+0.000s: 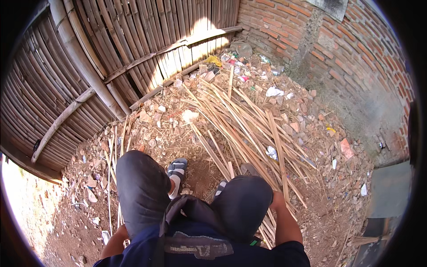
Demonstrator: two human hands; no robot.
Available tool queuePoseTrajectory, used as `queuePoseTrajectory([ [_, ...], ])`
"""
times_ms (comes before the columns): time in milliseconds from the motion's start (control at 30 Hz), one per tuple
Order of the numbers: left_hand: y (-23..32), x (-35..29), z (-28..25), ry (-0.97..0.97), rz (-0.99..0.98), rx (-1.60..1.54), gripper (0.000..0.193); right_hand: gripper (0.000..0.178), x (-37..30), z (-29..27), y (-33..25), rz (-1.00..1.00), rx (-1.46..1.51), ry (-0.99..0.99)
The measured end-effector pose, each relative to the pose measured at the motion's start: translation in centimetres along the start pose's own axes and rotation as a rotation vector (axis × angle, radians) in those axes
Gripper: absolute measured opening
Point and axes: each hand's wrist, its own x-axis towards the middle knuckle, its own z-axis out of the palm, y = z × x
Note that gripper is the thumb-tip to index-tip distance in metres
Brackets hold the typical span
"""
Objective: The person is shaving thin strips of bamboo with a machete while sitting on the ground.
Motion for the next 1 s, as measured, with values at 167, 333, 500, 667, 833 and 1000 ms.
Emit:
queuePoseTrajectory([
  [167, -0.9, 3.0, 0.9, 0.006, 0.090, -0.014, 0.047, 0.035, -1.0, -6.0, -1.0, 0.117, -0.064, 0.094],
  [333, -1.8, 4.0, 1.5, 0.083, 0.148, -0.074, 0.048, 0.042, -2.1, -9.6, -1.8, 0.121, -0.171, 0.124],
  [500, -5.1, 8.5, 3.4, 0.245, -0.040, -0.416, 0.046, 0.046, -4.2, -13.2, -4.2, 0.059, -0.102, 0.184],
  [667, 2.1, 2.7, -0.3, 0.238, -0.108, -0.582, 0.037, 0.040, -8.4, -18.1, -7.6, 0.098, -0.168, 0.289],
  [833, -2.3, 5.2, 2.6, 0.337, -0.126, -0.677, 0.033, 0.032, -11.9, -22.9, -9.5, 0.011, -0.090, 0.442],
  [1000, -2.1, 5.1, 2.4, 0.233, -0.116, -0.592, 0.029, 0.031, -16.2, -26.2, -12.1, 0.052, -0.073, 0.544],
])
